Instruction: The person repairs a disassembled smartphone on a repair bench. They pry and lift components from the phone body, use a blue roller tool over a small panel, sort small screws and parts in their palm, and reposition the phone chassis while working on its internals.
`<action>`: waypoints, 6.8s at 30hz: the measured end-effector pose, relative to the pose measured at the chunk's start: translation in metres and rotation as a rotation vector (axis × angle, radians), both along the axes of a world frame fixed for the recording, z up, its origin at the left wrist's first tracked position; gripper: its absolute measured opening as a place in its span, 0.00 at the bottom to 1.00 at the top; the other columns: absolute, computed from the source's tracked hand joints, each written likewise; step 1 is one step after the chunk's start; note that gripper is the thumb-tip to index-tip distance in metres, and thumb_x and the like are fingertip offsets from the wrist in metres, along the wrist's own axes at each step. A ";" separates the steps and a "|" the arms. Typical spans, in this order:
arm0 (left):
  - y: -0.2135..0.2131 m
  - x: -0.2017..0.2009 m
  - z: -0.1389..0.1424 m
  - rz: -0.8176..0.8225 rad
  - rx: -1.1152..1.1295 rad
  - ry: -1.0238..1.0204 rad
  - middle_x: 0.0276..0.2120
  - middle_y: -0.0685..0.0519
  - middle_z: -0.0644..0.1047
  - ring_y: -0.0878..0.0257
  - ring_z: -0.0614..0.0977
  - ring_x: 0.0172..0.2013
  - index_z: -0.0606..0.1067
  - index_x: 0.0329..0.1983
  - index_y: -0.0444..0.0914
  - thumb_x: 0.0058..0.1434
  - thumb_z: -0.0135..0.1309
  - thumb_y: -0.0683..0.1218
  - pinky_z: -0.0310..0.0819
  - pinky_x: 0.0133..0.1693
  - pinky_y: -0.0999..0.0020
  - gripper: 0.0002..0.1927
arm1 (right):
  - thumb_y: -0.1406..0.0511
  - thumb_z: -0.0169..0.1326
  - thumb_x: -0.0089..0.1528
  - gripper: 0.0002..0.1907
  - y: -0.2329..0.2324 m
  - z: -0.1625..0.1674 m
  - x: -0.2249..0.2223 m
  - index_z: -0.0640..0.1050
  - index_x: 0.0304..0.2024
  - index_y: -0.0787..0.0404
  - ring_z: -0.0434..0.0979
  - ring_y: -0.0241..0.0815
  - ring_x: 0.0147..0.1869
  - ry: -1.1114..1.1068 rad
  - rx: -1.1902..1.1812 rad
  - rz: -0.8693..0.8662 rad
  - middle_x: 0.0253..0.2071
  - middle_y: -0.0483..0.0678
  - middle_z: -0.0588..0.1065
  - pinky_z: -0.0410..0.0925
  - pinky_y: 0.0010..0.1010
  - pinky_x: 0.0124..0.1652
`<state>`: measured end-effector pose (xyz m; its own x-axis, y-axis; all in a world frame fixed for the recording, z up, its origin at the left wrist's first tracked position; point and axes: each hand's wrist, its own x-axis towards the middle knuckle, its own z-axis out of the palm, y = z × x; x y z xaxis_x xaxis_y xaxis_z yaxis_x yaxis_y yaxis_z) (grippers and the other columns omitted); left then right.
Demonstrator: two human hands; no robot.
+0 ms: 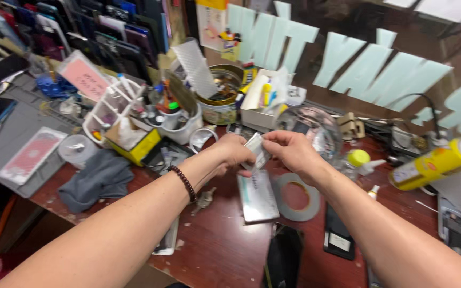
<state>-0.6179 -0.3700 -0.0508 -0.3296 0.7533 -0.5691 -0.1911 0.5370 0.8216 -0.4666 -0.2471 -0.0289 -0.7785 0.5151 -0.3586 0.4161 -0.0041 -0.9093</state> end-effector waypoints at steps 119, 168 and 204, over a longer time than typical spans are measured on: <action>0.300 0.555 0.079 0.137 0.365 -0.978 0.48 0.45 0.79 0.53 0.80 0.51 0.72 0.53 0.33 0.66 0.45 0.42 0.73 0.56 0.55 0.14 | 0.57 0.66 0.56 0.19 0.176 0.088 0.631 0.79 0.44 0.61 0.81 0.45 0.37 -0.166 0.915 -0.787 0.37 0.51 0.80 0.73 0.34 0.39; 0.338 0.608 0.088 0.322 0.384 -0.675 0.43 0.46 0.80 0.58 0.81 0.42 0.73 0.47 0.30 0.64 0.46 0.42 0.76 0.52 0.62 0.13 | 0.60 0.65 0.56 0.16 0.420 -0.094 0.804 0.83 0.45 0.59 0.82 0.48 0.44 -0.468 0.765 -0.756 0.40 0.51 0.82 0.72 0.39 0.45; 0.335 0.632 0.062 0.201 0.267 -0.701 0.39 0.48 0.81 0.56 0.80 0.40 0.74 0.43 0.35 0.63 0.46 0.44 0.72 0.52 0.56 0.11 | 0.67 0.53 0.65 0.08 0.318 0.033 0.703 0.77 0.46 0.60 0.79 0.37 0.37 -0.116 -0.323 -0.633 0.38 0.45 0.79 0.73 0.33 0.36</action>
